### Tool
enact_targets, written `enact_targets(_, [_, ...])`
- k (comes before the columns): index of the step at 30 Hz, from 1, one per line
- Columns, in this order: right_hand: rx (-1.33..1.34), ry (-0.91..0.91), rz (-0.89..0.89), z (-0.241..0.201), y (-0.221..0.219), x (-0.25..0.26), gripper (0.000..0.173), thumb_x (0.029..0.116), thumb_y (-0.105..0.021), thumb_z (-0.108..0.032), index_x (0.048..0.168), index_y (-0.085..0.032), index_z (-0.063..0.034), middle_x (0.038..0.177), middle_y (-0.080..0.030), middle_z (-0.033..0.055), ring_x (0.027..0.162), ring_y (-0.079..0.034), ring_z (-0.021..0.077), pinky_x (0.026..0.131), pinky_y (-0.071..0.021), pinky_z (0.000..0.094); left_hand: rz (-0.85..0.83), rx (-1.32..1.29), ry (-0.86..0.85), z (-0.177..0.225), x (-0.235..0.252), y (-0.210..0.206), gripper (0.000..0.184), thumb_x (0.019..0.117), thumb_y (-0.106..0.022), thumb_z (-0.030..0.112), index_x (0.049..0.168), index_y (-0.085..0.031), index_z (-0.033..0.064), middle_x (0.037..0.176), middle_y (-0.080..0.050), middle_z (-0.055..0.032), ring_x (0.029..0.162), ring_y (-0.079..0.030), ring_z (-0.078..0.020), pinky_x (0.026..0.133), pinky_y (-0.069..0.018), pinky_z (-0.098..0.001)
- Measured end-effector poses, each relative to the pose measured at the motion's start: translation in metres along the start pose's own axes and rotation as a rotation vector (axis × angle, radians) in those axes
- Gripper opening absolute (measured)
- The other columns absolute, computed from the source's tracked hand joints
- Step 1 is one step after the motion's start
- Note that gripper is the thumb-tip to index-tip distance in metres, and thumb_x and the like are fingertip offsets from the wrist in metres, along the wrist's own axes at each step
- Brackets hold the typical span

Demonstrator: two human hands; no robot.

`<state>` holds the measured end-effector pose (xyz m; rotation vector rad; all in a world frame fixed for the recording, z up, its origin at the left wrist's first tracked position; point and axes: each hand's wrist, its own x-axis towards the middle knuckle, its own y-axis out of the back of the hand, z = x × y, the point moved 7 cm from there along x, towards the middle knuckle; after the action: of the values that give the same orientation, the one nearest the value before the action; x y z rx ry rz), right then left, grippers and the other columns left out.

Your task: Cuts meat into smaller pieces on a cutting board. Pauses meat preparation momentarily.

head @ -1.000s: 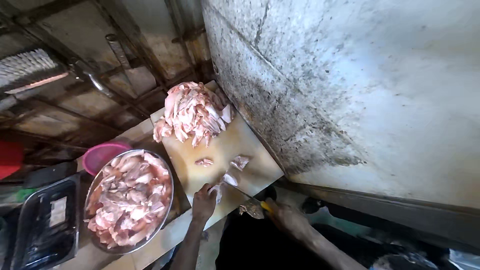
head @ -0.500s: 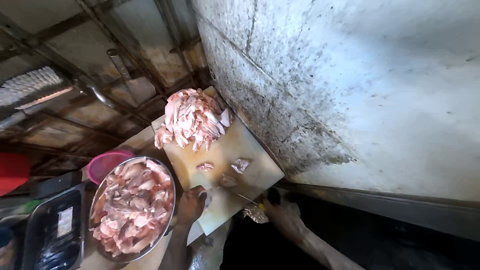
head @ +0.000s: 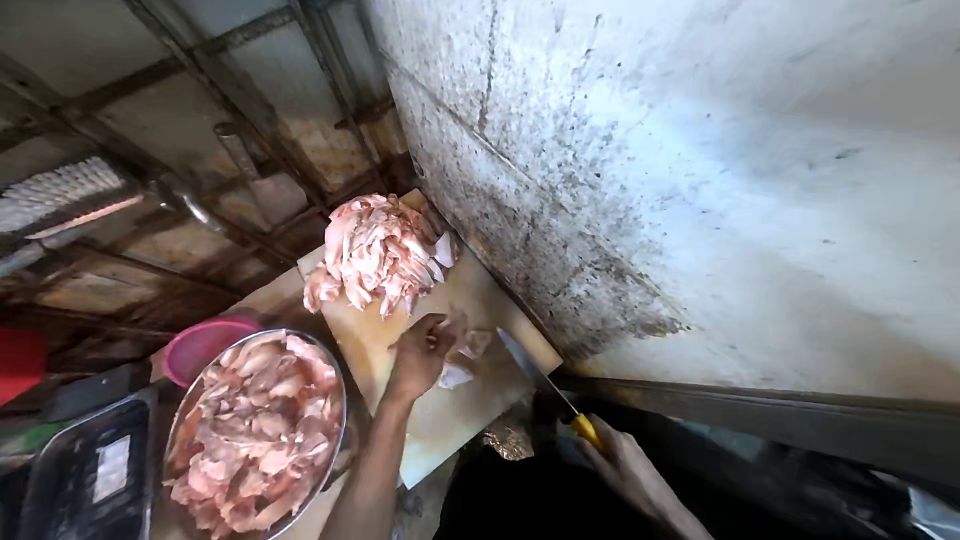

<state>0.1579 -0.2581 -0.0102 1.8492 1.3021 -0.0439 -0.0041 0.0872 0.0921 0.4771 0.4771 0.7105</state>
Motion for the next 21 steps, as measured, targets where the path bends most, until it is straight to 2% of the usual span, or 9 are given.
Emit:
enact_targets(1, [0.017,-0.012,0.048,-0.001,0.002,-0.001,0.04,0.0979,-0.062,-0.041,0.122,-0.066,-0.0084,0.083,-0.071,0.0105,0.073,-0.07,0.0262,0.069,-0.0589,0.0516,-0.073,0.069,0.031,-0.004,0.008,-0.016,0.046,0.0965,-0.071,0.031,0.138,-0.063,0.0108,0.128,-0.068,-0.0109,0.119,-0.064,-0.0246,0.104,-0.0524,-0.0473])
enact_targets(2, [0.03,-0.017,0.09,-0.002,0.003,0.0,0.041,0.0975,-0.063,-0.041,0.122,-0.067,-0.0085,0.083,-0.071,0.0097,0.072,-0.07,0.025,0.069,-0.0594,0.0507,-0.108,0.18,0.062,-0.01,0.013,-0.029,0.055,0.0946,-0.073,0.034,0.143,-0.059,0.0118,0.14,-0.06,-0.0129,0.133,-0.054,-0.0296,0.112,-0.045,-0.0503])
enact_targets(4, [0.071,-0.033,0.172,-0.005,0.004,0.001,0.04,0.0968,-0.063,-0.04,0.121,-0.067,-0.0086,0.08,-0.07,0.0078,0.069,-0.069,0.0229,0.066,-0.0588,0.0494,-0.142,0.426,0.139,-0.024,0.016,-0.045,0.057,0.0927,-0.072,0.032,0.144,-0.057,0.0111,0.148,-0.051,-0.0159,0.14,-0.045,-0.0362,0.115,-0.0412,-0.0523])
enact_targets(6, [0.138,-0.061,0.227,-0.006,0.0,0.003,0.039,0.0968,-0.063,-0.039,0.12,-0.067,-0.0084,0.08,-0.07,0.0067,0.068,-0.068,0.021,0.065,-0.0587,0.0476,-0.234,0.585,0.21,-0.041,0.011,-0.06,0.051,0.0934,-0.07,0.028,0.14,-0.06,0.0114,0.147,-0.052,-0.0176,0.137,-0.05,-0.0381,0.11,-0.046,-0.0543])
enact_targets(9, [0.138,-0.073,0.191,-0.005,-0.009,0.005,0.037,0.0976,-0.061,-0.042,0.118,-0.066,-0.0115,0.078,-0.068,0.0045,0.067,-0.067,0.0196,0.063,-0.0581,0.0459,-0.368,0.592,0.259,-0.074,-0.002,-0.085,0.045,0.0946,-0.067,0.026,0.138,-0.063,0.0139,0.142,-0.058,-0.0142,0.132,-0.056,-0.0335,0.105,-0.0513,-0.0541])
enact_targets(11, [0.071,-0.052,0.145,-0.008,-0.008,0.008,0.037,0.0975,-0.06,-0.044,0.117,-0.066,-0.0131,0.078,-0.068,0.0048,0.067,-0.067,0.021,0.063,-0.0576,0.0471,-0.364,0.507,0.245,-0.085,-0.009,-0.091,0.041,0.0952,-0.066,0.026,0.133,-0.064,0.01,0.133,-0.064,-0.0142,0.125,-0.061,-0.0306,0.106,-0.0505,-0.0506])
enact_targets(14, [0.007,-0.028,0.096,-0.014,-0.009,0.013,0.038,0.0985,-0.059,-0.045,0.119,-0.066,-0.014,0.079,-0.068,0.0056,0.069,-0.068,0.0222,0.065,-0.0577,0.048,-0.282,0.151,0.263,-0.097,-0.023,-0.091,0.039,0.0938,-0.069,0.027,0.126,-0.063,0.0054,0.114,-0.07,-0.0119,0.105,-0.069,-0.0232,0.096,-0.0569,-0.0441])
enact_targets(17, [0.018,0.007,0.085,-0.022,-0.014,0.017,0.039,0.0983,-0.06,-0.044,0.119,-0.066,-0.0113,0.08,-0.069,0.007,0.071,-0.069,0.0229,0.066,-0.0583,0.0481,-0.155,-0.239,0.2,-0.107,-0.037,-0.09,0.036,0.0915,-0.074,0.023,0.122,-0.066,0.0052,0.109,-0.073,-0.0084,0.094,-0.073,-0.0171,0.084,-0.0636,-0.0384])
enact_targets(21, [0.04,0.004,0.008,-0.022,-0.026,0.021,0.048,0.101,-0.055,-0.051,0.13,-0.062,-0.0136,0.087,-0.07,0.0082,0.076,-0.07,0.0244,0.071,-0.059,0.05,-0.268,-0.096,0.026,-0.099,-0.045,-0.092,0.029,0.089,-0.075,0.021,0.117,-0.076,0.0156,0.115,-0.07,-0.0043,0.096,-0.067,-0.0125,0.088,-0.0574,-0.0312])
